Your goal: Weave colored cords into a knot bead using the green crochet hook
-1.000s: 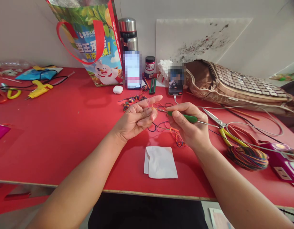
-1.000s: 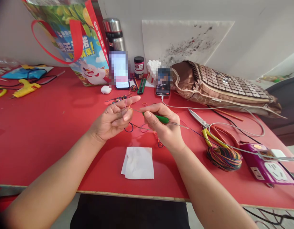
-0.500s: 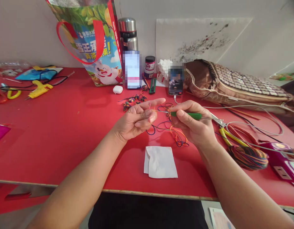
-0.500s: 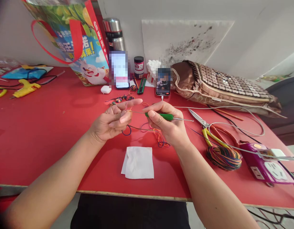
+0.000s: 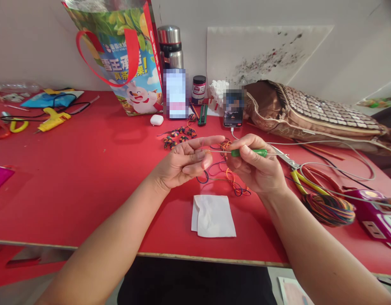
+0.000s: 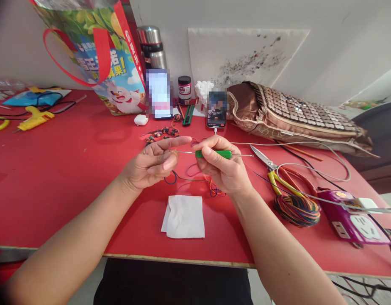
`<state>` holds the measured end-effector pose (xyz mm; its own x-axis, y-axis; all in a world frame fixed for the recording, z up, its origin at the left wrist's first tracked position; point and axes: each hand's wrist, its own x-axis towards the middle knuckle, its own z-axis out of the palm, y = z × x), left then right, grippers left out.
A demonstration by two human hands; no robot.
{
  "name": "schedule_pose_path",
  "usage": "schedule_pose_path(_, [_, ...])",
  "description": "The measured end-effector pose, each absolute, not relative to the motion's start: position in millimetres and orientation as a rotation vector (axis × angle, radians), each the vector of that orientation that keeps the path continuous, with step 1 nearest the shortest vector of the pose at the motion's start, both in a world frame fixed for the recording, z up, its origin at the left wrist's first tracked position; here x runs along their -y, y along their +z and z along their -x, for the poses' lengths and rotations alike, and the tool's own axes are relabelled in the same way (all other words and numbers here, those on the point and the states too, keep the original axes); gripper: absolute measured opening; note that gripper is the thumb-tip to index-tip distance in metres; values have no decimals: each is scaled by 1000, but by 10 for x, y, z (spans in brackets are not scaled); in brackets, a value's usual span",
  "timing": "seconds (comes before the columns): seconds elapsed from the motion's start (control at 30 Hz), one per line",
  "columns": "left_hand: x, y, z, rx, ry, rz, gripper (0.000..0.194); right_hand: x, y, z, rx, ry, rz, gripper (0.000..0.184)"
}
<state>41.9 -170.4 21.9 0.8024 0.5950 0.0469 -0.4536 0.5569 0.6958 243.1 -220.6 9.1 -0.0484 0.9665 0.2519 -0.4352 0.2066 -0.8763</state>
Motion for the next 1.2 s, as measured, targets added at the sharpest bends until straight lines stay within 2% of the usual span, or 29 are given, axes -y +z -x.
schedule_pose_path(0.3, [1691,162,-485,-376,881,-966,35,2234,81,-2225,977,1146,736,23])
schedule_pose_path(0.53, [1686,122,-511,-433,907,-1067,43,2253,1,-2188,1032,1016,783,20])
schedule_pose_path(0.77, [1681,120,-518,-478,934,-1185,45,2238,15,-2188,964,1085,778,22])
schedule_pose_path(1.0, [1679,134,-499,-518,912,-1208,56,2231,25,-2185,961,1098,798,24])
schedule_pose_path(1.2, [1699,167,-494,-557,908,-1225,54,2234,34,-2184,962,1094,796,21])
